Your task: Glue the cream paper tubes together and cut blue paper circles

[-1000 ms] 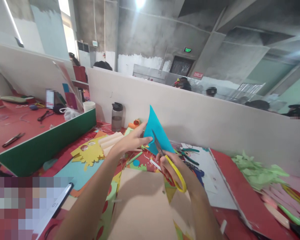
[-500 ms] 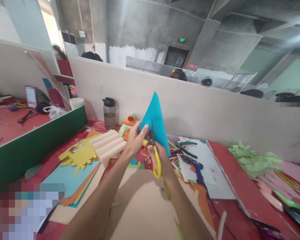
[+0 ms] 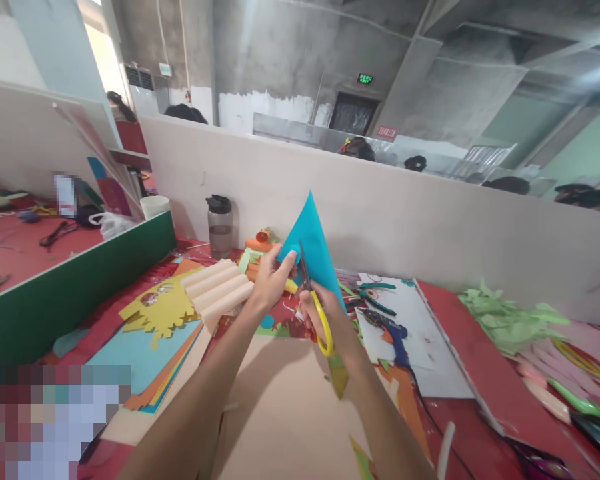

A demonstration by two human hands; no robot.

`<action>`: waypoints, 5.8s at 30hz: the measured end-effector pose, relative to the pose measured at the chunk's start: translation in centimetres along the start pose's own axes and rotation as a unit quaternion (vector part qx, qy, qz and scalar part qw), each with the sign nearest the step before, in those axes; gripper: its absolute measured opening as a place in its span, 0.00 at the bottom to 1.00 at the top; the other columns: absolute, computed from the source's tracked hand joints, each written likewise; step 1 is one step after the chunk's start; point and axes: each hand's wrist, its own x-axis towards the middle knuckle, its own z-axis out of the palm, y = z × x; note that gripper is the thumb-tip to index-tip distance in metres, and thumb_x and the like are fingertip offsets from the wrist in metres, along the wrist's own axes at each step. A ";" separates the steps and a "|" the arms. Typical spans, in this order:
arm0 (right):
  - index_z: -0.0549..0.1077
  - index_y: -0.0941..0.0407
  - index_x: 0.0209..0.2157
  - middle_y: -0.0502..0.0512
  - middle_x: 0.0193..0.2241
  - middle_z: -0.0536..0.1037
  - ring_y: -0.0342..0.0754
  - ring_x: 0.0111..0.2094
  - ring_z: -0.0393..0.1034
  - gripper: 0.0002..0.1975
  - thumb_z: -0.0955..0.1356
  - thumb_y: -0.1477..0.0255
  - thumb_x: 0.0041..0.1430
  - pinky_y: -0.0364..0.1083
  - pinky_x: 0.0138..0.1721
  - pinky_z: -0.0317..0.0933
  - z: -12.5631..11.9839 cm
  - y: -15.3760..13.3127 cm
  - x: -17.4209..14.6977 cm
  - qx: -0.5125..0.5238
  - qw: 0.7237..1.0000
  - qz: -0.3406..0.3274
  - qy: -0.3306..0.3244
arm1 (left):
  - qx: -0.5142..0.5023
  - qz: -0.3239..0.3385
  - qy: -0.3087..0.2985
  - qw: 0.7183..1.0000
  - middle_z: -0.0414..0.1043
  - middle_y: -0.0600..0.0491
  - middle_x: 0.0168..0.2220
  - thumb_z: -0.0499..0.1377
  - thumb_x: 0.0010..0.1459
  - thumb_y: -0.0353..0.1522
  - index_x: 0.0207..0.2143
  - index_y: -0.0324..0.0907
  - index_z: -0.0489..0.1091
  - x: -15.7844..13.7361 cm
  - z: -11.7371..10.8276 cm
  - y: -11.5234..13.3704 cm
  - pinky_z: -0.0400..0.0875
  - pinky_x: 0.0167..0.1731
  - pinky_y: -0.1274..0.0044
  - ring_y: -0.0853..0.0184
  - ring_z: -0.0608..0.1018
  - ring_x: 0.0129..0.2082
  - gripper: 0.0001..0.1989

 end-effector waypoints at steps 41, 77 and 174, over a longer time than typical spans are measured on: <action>0.69 0.56 0.34 0.44 0.17 0.63 0.40 0.17 0.56 0.24 0.64 0.48 0.64 0.40 0.19 0.51 -2.7 -0.3 -0.2 -0.035 0.998 0.017 -0.056 | 0.096 -0.112 -0.146 0.978 0.69 0.56 0.25 0.58 0.61 0.45 0.32 0.43 0.67 0.3 -2.8 2.0 0.70 0.28 0.76 0.66 0.73 0.28 0.15; 0.66 0.55 0.33 0.44 0.17 0.64 0.42 0.18 0.58 0.25 0.66 0.46 0.61 0.40 0.20 0.53 -1.0 -0.7 0.1 -0.023 1.000 -0.003 0.007 | -0.040 -0.025 -0.031 0.998 0.65 0.58 0.21 0.59 0.61 0.43 0.23 0.41 0.64 -0.2 0.1 -0.3 0.62 0.25 0.80 0.73 0.68 0.22 0.19; 0.67 0.55 0.36 0.46 0.19 0.65 0.42 0.18 0.59 0.30 0.63 0.40 0.59 0.41 0.20 0.52 -1.5 -1.5 -0.3 -0.007 0.999 0.007 -0.033 | -0.028 0.011 0.049 0.998 0.62 0.59 0.21 0.59 0.63 0.42 0.27 0.43 0.60 -0.6 0.9 1.1 0.61 0.24 0.80 0.72 0.65 0.22 0.16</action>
